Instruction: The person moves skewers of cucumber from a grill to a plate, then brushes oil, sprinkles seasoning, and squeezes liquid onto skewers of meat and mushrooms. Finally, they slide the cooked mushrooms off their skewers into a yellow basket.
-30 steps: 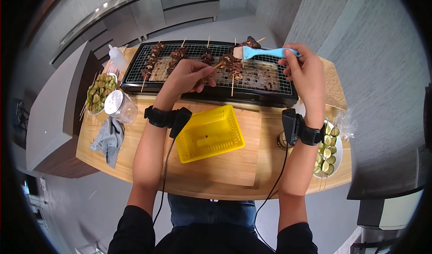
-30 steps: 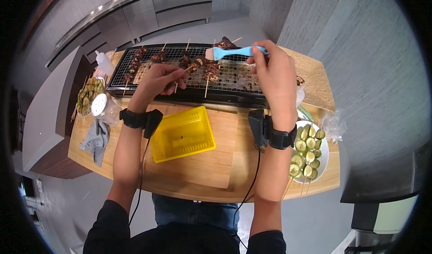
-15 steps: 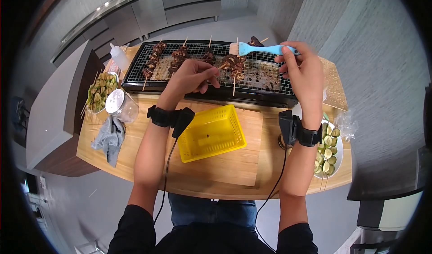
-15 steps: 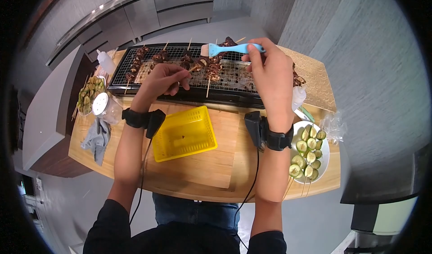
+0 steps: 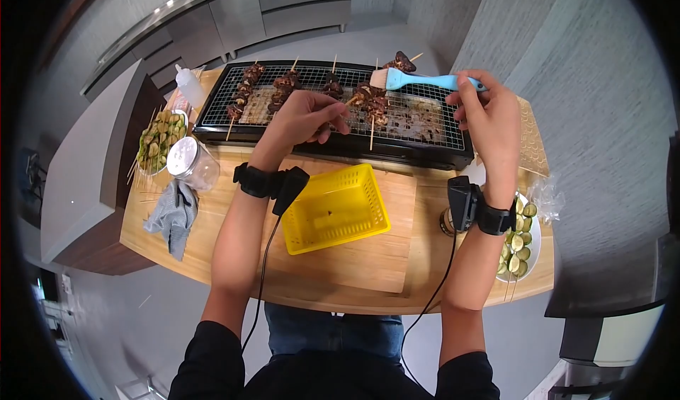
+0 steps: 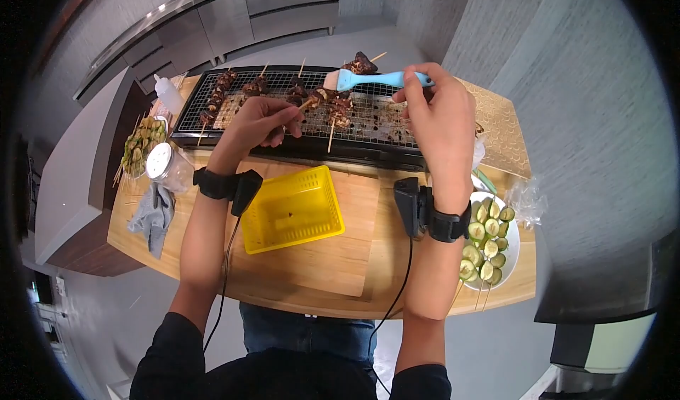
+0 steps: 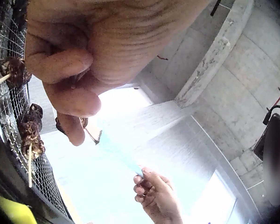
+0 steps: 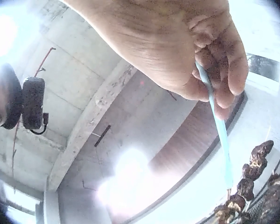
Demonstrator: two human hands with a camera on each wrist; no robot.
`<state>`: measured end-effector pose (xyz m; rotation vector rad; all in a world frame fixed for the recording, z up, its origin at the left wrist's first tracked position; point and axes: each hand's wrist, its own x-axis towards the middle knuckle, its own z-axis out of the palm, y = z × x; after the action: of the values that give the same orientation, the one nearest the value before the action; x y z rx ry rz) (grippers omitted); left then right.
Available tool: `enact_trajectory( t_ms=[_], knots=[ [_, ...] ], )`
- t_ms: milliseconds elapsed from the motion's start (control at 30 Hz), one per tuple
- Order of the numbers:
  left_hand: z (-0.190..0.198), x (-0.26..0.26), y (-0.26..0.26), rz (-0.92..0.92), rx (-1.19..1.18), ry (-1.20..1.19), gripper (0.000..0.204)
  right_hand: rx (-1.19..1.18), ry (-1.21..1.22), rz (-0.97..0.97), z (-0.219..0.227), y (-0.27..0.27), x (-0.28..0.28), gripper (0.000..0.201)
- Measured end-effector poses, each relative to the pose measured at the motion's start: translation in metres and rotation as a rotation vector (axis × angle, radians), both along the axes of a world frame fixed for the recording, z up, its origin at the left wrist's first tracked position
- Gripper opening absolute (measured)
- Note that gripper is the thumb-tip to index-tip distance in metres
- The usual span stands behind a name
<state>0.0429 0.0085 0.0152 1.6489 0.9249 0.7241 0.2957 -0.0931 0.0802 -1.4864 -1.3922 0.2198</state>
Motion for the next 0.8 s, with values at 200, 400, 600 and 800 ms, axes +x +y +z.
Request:
enact_trajectory(
  t_ms=[200, 400, 600, 800],
  knots=[
    [0.0, 0.003, -0.002, -0.008, 0.014, 0.015, 0.025, 0.019, 0.1, 0.136, -0.005, 0.006, -0.011, 0.024],
    [0.001, 0.002, -0.003, 0.005, 0.023, 0.022, 0.025, -0.052, -0.021, 0.037, -0.004, 0.005, -0.002, 0.024],
    [0.002, 0.002, -0.003, 0.013, 0.003, 0.015, 0.025, -0.059, -0.058, -0.063, -0.002, 0.003, 0.014, 0.024],
    [-0.001, 0.003, -0.001, 0.002, -0.002, 0.012, 0.024, 0.076, 0.046, 0.008, -0.004, 0.005, 0.004, 0.024]
  ],
)
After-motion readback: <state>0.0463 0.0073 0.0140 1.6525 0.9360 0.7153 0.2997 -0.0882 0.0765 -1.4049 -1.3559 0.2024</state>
